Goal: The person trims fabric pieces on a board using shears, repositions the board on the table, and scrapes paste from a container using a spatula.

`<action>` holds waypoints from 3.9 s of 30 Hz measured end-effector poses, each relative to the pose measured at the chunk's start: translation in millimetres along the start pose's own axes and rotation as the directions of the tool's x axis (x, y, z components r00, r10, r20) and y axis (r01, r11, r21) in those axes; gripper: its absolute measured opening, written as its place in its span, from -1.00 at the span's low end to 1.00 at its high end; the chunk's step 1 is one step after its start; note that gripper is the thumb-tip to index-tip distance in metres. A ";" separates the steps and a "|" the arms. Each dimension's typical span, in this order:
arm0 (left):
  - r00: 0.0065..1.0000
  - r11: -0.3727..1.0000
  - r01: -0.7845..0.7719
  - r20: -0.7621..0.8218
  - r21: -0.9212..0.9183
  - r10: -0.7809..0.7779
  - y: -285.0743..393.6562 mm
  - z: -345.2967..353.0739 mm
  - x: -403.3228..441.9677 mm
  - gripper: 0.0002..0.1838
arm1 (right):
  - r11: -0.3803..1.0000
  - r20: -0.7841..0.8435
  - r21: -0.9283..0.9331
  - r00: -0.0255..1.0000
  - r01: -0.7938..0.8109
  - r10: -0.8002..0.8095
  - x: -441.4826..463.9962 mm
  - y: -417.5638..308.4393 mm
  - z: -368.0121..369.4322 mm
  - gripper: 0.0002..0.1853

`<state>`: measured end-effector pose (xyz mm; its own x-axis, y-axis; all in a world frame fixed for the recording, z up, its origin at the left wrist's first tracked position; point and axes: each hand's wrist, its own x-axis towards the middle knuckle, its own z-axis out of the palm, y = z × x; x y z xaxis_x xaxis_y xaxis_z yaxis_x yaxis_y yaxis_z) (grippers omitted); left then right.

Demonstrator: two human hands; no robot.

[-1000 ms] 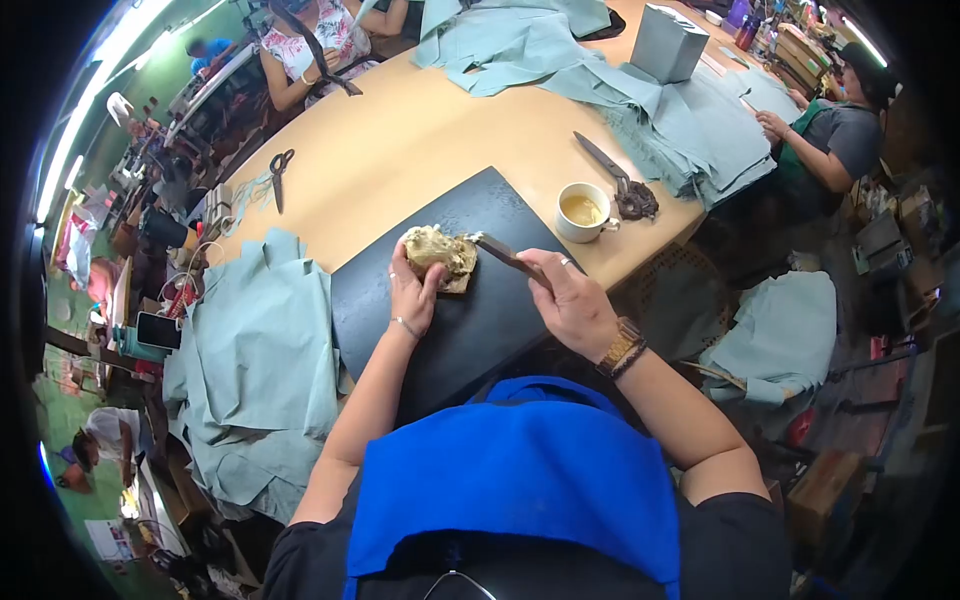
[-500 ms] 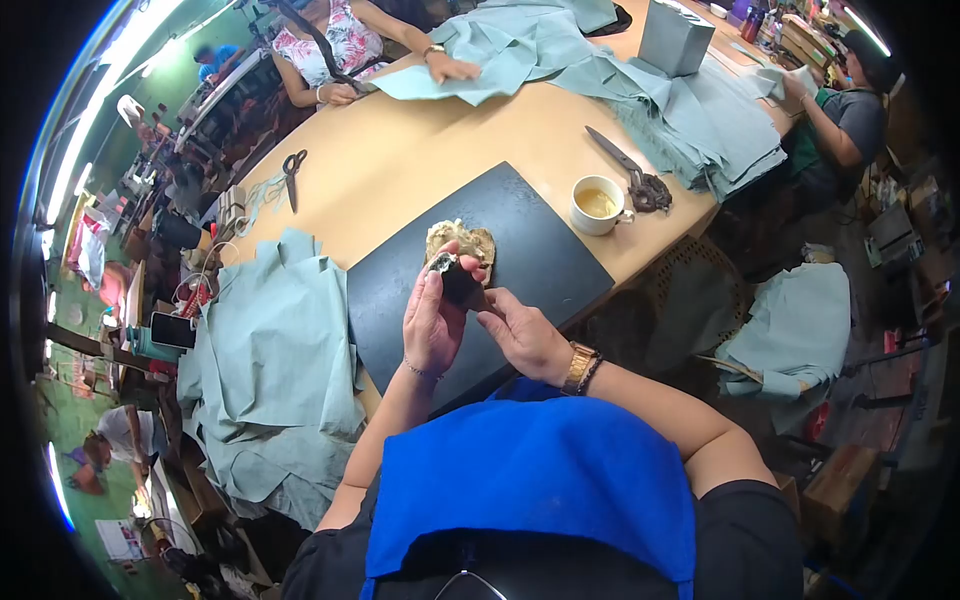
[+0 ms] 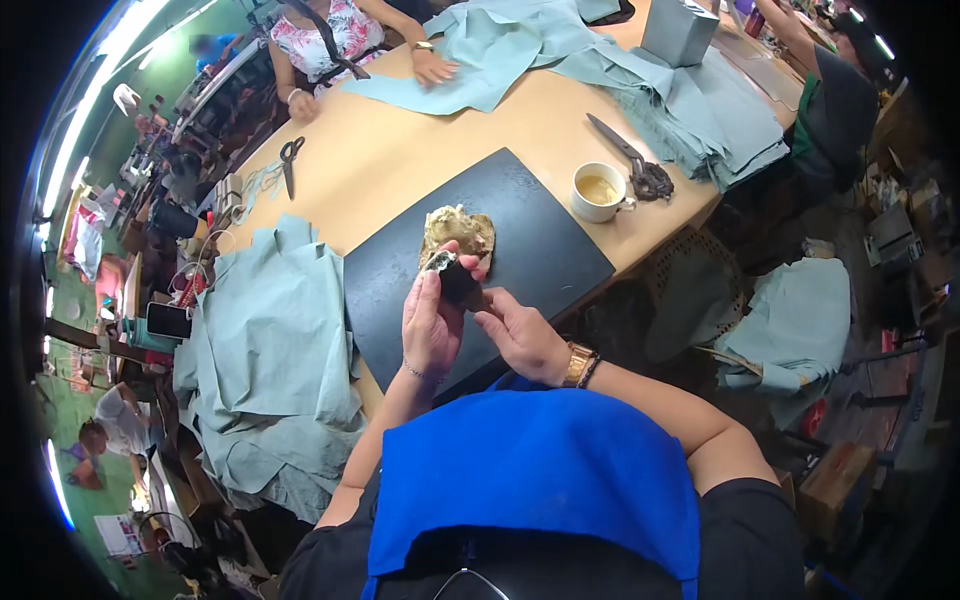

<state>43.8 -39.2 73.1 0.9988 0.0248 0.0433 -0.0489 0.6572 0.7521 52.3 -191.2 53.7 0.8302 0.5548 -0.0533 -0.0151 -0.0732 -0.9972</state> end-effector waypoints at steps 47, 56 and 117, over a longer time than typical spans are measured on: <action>0.955 0.944 0.046 -0.262 -0.325 -0.137 -22.7 -43.1 16.5 -0.67 | 0.600 0.075 -0.761 0.953 0.245 -0.294 11.8 -5.3 -0.8 -0.68; 0.996 0.975 0.043 -0.071 -0.219 -0.060 -18.6 -30.1 5.6 -0.68 | 0.964 -0.018 -0.243 0.993 0.107 -0.115 8.3 -3.5 -4.8 -0.72; 0.975 0.900 0.199 0.171 -0.388 -0.142 -23.9 -44.4 5.0 -0.64 | 0.994 0.112 -0.068 0.990 0.088 -0.080 -4.6 16.8 3.7 -0.64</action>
<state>50.5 -21.4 26.1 0.9790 -0.1980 0.0483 0.1585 0.8885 0.4305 46.2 -191.9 36.9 0.7610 0.6484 0.0207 0.0955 -0.0805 -0.9922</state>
